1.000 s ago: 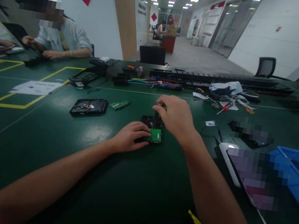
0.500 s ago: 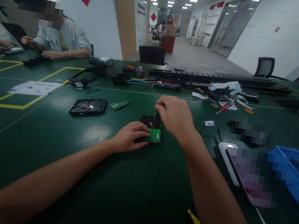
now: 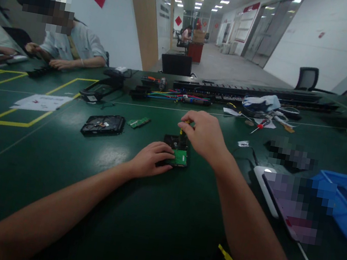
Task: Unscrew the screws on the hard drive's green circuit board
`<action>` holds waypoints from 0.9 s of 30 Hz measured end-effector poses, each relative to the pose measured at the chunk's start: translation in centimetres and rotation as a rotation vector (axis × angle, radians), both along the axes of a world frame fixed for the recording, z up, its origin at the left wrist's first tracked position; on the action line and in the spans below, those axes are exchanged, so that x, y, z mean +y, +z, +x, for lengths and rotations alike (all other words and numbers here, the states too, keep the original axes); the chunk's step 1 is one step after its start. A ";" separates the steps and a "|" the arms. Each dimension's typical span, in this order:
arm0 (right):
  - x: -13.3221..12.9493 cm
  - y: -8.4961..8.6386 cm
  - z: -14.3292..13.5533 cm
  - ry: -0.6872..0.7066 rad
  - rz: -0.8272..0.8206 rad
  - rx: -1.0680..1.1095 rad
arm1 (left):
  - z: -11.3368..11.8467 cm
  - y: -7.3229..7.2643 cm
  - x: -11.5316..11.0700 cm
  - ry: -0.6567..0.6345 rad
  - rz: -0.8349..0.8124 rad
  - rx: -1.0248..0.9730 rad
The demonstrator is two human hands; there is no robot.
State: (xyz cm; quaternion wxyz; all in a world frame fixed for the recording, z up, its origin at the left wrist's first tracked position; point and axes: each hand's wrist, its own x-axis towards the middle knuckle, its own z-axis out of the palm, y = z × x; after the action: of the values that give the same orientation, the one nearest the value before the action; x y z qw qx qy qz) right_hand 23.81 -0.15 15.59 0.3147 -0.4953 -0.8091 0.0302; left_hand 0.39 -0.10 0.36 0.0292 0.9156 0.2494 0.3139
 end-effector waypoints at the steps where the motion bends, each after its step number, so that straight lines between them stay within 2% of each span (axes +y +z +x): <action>1: 0.0 0.0 0.0 -0.018 0.007 -0.007 | 0.0 0.0 0.0 -0.001 0.001 0.002; 6: 0.0 0.1 0.0 -0.043 0.005 -0.013 | 0.0 0.0 0.0 0.001 -0.018 0.011; 16: -0.6 0.2 -0.6 0.062 -0.058 0.010 | -0.1 -0.1 0.0 0.000 -0.026 0.011; 27: -0.3 -0.1 -0.7 0.008 0.017 -0.064 | 0.0 0.0 0.0 -0.002 -0.016 0.005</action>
State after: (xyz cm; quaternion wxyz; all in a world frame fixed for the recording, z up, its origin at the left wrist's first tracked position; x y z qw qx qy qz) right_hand 23.10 -0.49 15.49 0.2929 -0.4899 -0.8210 0.0089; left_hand 0.41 -0.12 0.34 0.0360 0.9164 0.2511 0.3095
